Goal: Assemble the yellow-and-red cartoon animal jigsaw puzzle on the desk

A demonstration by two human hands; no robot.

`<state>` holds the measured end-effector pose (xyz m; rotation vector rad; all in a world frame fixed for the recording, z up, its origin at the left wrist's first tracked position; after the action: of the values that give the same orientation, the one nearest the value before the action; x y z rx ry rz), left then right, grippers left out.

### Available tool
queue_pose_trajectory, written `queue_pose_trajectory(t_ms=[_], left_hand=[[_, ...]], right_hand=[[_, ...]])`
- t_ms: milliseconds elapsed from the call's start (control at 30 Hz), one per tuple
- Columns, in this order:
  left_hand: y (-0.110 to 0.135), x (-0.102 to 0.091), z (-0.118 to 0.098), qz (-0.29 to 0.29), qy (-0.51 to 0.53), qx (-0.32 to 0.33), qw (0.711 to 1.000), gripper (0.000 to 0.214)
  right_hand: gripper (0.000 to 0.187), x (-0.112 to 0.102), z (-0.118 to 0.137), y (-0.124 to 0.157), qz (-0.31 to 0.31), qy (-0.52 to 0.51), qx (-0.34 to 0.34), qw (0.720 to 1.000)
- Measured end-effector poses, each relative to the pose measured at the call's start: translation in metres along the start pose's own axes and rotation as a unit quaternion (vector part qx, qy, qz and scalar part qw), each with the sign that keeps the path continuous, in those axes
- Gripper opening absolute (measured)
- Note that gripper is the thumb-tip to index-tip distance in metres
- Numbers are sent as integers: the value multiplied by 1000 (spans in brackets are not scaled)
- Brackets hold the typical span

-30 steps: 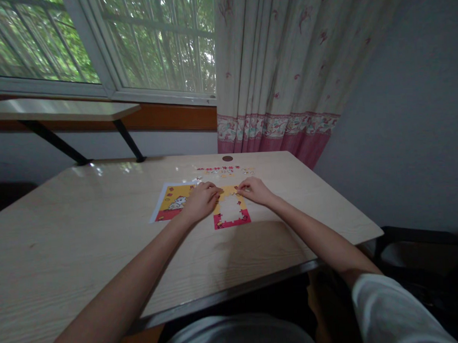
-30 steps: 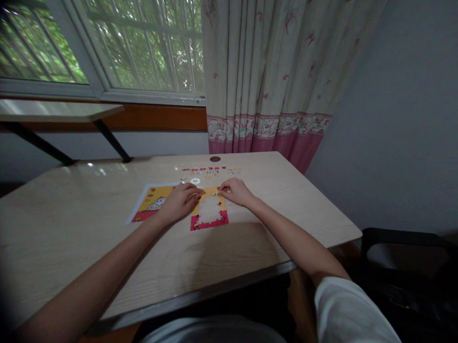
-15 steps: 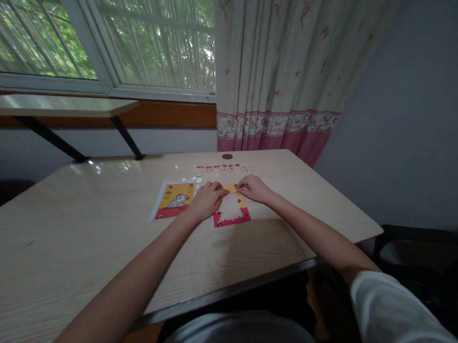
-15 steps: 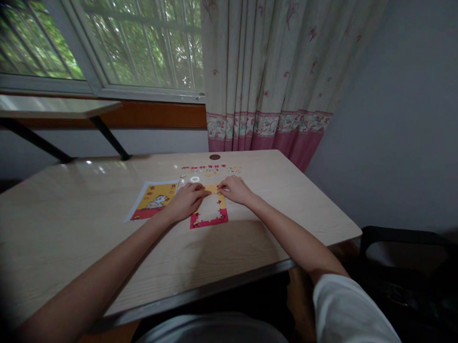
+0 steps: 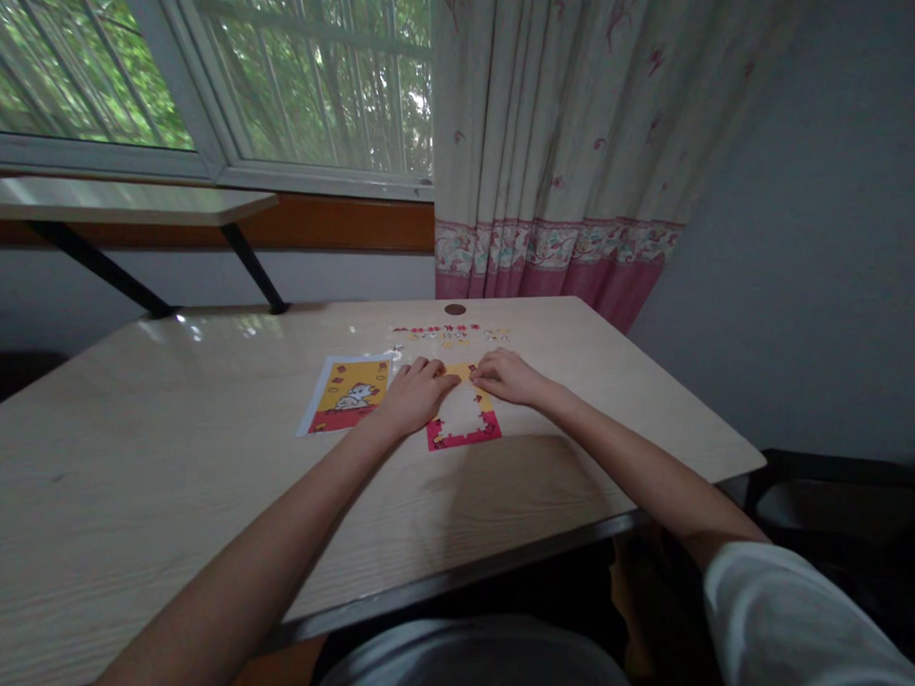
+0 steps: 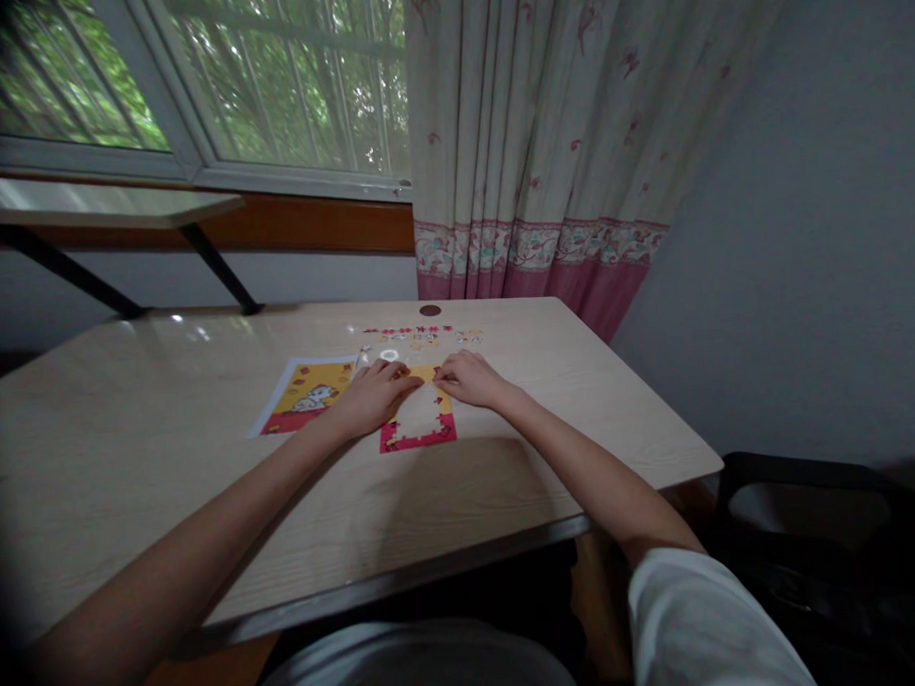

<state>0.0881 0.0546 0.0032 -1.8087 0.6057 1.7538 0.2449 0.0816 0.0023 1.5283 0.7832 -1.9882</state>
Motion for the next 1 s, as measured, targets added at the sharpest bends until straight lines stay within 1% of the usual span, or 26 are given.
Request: queue_pose_trajectory(t_ms=[100,200,300,400,500,633,800,900,1000], left_hand=[[0,2,2,-2,-13,4,1000,36],[3,5,8,1,-24,19,1000,38],[11,4,20,-5,-21,12,1000,37],[21,0,35,-6,-17,-7,1000,33],[26,-2,43,-3,-10,-10,1000,36],[25,-3,42,-3,10,13,1000,37],[23,-1,35,8,22,32,999,36],[22,0,33,17,19,32,999,35],[21,3,31,29,19,35,999,36]], right_hand=[[18,0,-1,2,-1,-11,3,1000],[20,3,-4,6,-1,-27,-15,1000],[22,6,-9,8,-10,-55,-37,998],[22,8,-16,9,-34,-69,-37,996],[20,7,-20,10,-54,-61,-35,996],[23,6,-18,12,-57,-40,-41,997],[22,4,-3,12,-15,16,-61,998],[23,1,7,11,5,69,-51,996],[24,0,13,10,19,94,-41,995]])
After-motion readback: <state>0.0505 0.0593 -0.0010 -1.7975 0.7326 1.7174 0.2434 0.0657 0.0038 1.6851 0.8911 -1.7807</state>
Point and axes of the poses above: each hand's wrist, its own y-axis away from the middle knuckle, its own x-axis out of the palm, z = x × y, the point moved 5 cm from there along -y, towards the middle knuckle, and after that the axes turned 12 degrees about z, right-handed, at the moved point
